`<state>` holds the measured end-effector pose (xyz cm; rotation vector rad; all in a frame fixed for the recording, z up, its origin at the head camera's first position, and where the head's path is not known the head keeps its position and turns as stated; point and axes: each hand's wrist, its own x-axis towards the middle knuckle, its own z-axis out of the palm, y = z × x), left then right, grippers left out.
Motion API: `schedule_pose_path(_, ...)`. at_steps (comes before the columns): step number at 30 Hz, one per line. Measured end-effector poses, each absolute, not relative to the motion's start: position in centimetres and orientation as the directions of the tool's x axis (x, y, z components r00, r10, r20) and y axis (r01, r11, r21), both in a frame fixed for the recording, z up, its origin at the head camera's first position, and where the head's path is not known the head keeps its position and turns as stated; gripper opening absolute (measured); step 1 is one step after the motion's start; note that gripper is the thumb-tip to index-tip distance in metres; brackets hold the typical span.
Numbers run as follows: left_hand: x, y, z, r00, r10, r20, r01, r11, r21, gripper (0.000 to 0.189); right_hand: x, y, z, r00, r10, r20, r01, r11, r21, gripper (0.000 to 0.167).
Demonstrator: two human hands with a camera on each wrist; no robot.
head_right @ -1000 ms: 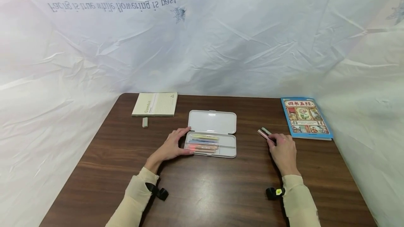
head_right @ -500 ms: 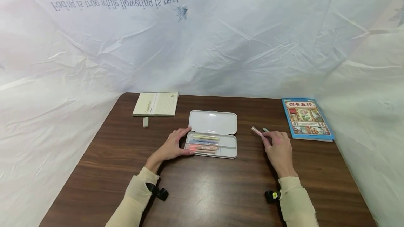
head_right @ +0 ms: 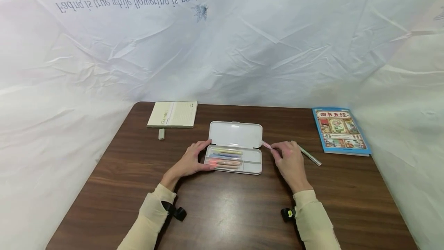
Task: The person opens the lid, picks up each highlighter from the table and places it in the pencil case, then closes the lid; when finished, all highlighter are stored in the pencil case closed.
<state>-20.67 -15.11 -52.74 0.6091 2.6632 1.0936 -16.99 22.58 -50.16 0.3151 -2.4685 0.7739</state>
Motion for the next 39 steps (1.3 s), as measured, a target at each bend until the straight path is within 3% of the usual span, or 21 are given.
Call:
schedule_pose_path(13, -20.8, -15.2, -52.6, -0.889, 0.457, -0.021, 0.309, 0.634, 0.709, 0.102, -18.3, 17.4, -50.3, -0.878, -0.165, 0.449, -0.401, 0.766, -0.503, 0.013)
schedule_pose_path(26, -20.9, -15.4, -52.4, -0.883, 0.469, 0.002, 0.324, 0.607, 0.725, 0.104, -19.7, 12.4, -50.1, -0.851, -0.318, 0.419, -0.507, 0.708, -0.492, 0.009)
schedule_pose_path(39, -21.1, -15.5, -52.8, -0.886, 0.464, -0.001, 0.319, 0.61, 0.725, 0.103, -20.9, 9.7, -50.6, -0.824, -0.372, 0.428, -0.558, 0.663, -0.499, 0.008)
